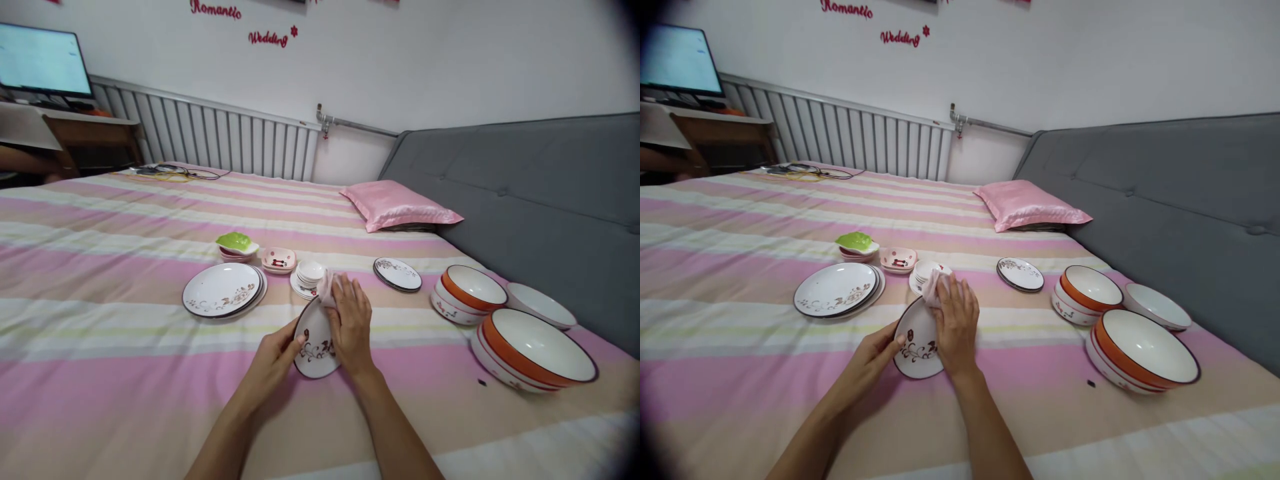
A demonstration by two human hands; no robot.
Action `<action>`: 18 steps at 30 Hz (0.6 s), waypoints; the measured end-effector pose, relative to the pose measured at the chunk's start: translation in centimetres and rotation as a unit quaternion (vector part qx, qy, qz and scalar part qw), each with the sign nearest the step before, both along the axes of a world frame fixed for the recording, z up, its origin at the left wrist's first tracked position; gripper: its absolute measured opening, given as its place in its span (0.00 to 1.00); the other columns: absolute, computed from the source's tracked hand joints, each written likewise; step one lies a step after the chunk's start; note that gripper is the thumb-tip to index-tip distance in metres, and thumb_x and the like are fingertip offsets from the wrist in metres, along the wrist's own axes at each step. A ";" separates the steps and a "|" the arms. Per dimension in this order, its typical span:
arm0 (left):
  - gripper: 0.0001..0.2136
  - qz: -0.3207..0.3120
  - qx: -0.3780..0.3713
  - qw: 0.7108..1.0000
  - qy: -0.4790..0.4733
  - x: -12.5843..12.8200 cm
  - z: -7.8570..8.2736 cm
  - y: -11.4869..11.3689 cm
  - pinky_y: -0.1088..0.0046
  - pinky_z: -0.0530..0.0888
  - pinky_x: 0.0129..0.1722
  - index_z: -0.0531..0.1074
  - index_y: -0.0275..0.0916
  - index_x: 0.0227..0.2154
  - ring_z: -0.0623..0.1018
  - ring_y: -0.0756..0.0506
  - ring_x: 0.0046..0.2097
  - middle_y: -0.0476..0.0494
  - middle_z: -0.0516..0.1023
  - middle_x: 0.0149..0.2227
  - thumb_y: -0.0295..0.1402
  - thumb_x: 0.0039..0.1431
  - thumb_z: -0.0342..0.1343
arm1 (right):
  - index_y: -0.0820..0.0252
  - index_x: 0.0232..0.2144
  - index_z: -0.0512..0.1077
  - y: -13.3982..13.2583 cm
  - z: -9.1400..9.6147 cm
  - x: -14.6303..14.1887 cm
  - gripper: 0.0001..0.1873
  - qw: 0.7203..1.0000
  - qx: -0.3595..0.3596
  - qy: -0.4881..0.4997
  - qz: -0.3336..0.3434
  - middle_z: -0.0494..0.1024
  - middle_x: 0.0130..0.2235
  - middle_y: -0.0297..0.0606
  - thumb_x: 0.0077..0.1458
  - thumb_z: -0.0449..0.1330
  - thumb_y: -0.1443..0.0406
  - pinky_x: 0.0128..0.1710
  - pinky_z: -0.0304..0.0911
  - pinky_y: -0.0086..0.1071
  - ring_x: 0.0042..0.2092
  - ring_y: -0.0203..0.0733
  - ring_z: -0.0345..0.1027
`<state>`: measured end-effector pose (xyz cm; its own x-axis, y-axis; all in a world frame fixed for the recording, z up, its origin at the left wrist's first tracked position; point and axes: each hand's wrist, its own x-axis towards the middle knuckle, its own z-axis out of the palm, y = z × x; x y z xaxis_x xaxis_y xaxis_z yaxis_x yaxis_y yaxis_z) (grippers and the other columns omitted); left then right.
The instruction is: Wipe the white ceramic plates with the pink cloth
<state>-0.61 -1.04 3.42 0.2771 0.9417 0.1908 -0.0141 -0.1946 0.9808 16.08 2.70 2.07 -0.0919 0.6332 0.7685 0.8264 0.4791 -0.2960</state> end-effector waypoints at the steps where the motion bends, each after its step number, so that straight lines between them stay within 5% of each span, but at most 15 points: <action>1: 0.18 0.008 0.025 0.999 0.025 -0.1 0.2 -0.1 0.69 0.69 0.41 0.71 0.39 0.49 0.73 0.41 0.41 0.42 0.78 0.40 0.36 0.57 0.52 | 0.54 0.60 0.52 0.0 0.0 0.3 0.25 1.000 0.012 0.016 0.004 0.56 0.61 0.44 0.60 0.46 0.67 0.57 0.46 0.53 0.63 0.51 0.43; 6: 0.18 0.072 0.121 0.986 0.089 -0.9 0.7 -0.3 0.66 0.64 0.51 0.71 0.44 0.50 0.71 0.38 0.51 0.44 0.75 0.50 0.33 0.56 0.53 | 0.53 0.55 0.58 -0.2 0.2 1.0 0.22 0.991 0.036 0.110 0.062 0.67 0.49 0.44 0.58 0.49 0.65 0.49 0.59 0.44 0.51 0.47 0.60; 10: 0.17 0.059 0.102 0.988 0.102 -1.4 0.6 0.3 0.67 0.67 0.47 0.72 0.43 0.49 0.73 0.39 0.48 0.42 0.75 0.48 0.34 0.56 0.53 | 0.57 0.50 0.62 -0.3 0.2 0.6 0.17 0.986 -0.030 0.129 0.100 0.69 0.44 0.43 0.59 0.49 0.66 0.45 0.61 0.40 0.46 0.45 0.62; 12: 0.17 0.108 0.103 0.985 0.083 -1.4 1.1 0.2 0.66 0.68 0.46 0.73 0.42 0.47 0.73 0.39 0.47 0.41 0.76 0.47 0.34 0.52 0.56 | 0.57 0.49 0.63 -0.2 0.1 0.4 0.16 0.984 -0.039 0.141 0.105 0.69 0.43 0.42 0.58 0.49 0.66 0.45 0.60 0.40 0.45 0.44 0.62; 16: 0.12 0.289 0.115 0.950 0.039 -0.7 5.0 -2.0 0.67 0.70 0.40 0.76 0.41 0.37 0.75 0.42 0.37 0.44 0.78 0.35 0.35 0.48 0.60 | 0.57 0.48 0.64 -0.2 0.0 0.4 0.15 0.982 -0.031 0.149 0.111 0.68 0.42 0.41 0.57 0.49 0.67 0.45 0.60 0.40 0.44 0.44 0.61; 18: 0.06 0.253 0.116 0.960 0.012 0.2 7.9 -4.3 0.67 0.71 0.36 0.76 0.42 0.30 0.75 0.43 0.33 0.46 0.77 0.29 0.36 0.48 0.60 | 0.57 0.47 0.64 -0.2 0.0 0.5 0.15 0.981 -0.027 0.152 0.116 0.68 0.42 0.40 0.56 0.49 0.68 0.44 0.60 0.39 0.44 0.44 0.62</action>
<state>-0.46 -5.37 11.32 -0.1982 0.8901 0.4105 0.1611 -0.3835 0.9094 16.59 2.55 2.08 -0.0093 0.6628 0.7487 0.5662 0.6206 -0.5424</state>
